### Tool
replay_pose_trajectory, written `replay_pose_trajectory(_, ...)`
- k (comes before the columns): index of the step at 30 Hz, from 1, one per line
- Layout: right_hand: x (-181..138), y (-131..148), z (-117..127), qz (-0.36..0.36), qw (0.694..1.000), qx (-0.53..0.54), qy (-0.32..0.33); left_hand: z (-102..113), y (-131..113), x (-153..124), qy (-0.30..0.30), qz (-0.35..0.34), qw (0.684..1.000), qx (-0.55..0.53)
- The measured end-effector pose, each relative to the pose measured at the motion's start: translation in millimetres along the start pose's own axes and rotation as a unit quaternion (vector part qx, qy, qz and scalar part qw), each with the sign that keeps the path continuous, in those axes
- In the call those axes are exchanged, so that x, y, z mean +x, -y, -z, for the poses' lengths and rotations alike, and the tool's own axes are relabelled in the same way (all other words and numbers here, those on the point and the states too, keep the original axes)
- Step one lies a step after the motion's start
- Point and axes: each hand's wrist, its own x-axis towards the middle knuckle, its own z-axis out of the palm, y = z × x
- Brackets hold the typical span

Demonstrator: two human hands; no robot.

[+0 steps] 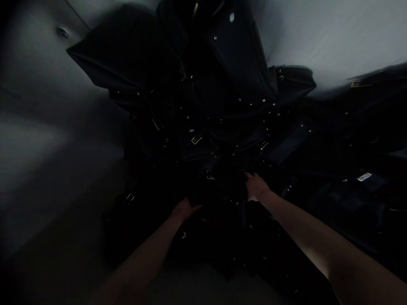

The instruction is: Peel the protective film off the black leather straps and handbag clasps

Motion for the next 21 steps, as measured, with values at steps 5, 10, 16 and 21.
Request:
replay_pose_trajectory(5, 16, 13, 6, -0.015, 1.0, -0.01, 0.014, -5, -9, 12, 0.017, 0.031, 0.999, 0.013)
replay_pose_trajectory(10, -10, 68, -25, -0.048, 0.998, -0.018, -0.033, -19, -21, 9, 0.021, 0.063, 0.998, 0.015)
replay_pose_trajectory(16, -60, 136, -85, -0.072, 0.994, -0.041, -0.069, -33, -17, 19, 0.021, 0.088, 0.996, 0.008)
replay_pose_trajectory(21, -74, 150, -109, -0.052, 0.996, -0.031, -0.058, -35, -13, 16, 0.029, 0.084, 0.996, 0.011)
